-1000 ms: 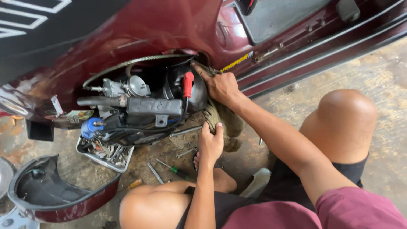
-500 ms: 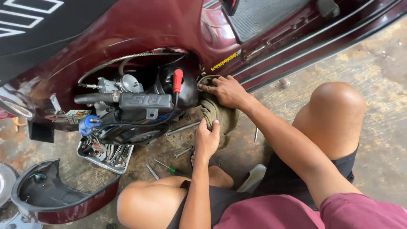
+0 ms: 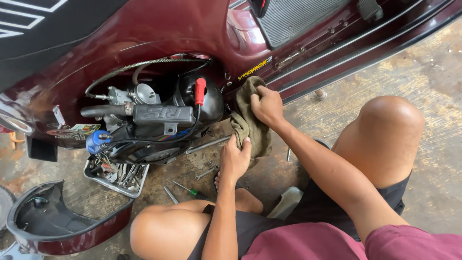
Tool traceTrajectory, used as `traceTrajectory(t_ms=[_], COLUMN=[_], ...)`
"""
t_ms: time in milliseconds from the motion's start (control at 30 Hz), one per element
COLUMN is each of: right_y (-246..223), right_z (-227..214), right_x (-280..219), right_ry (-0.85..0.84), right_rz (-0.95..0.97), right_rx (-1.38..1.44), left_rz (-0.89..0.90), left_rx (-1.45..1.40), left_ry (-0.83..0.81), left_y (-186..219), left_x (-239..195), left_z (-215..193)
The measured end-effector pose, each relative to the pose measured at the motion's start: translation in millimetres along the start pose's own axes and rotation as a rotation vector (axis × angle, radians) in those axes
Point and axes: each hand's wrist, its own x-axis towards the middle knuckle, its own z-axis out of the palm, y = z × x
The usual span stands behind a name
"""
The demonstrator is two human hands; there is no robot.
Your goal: The person sits on the floor and uses a wrench to tighten a bolt on the scooter's engine. They then use a screwdriver to remove screws from the side panel and wipe the area with a cloth.
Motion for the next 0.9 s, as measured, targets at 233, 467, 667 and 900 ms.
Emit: traceTrajectory(t_ms=[233, 467, 667, 900], right_y=[-4, -28, -21, 0], right_z=[-5, -4, 12, 54], right_x=[-3, -13, 2, 6], right_ry=[-0.194, -0.238, -0.235, -0.210], right_rz=[-0.300, -0.507, -0.543, -0.782], right_rx=[-0.109, -0.430, -0.508, -0.359], left_rz=[0.009, -0.008, -0.045, -0.090], left_rx=[-0.038, 0.004, 0.015, 0.029], left_ry=[0.005, 0.025, 0.028, 0.042], left_y=[13, 2, 6, -2], left_x=[-5, -1, 0, 4], left_z=[-14, -14, -14, -11])
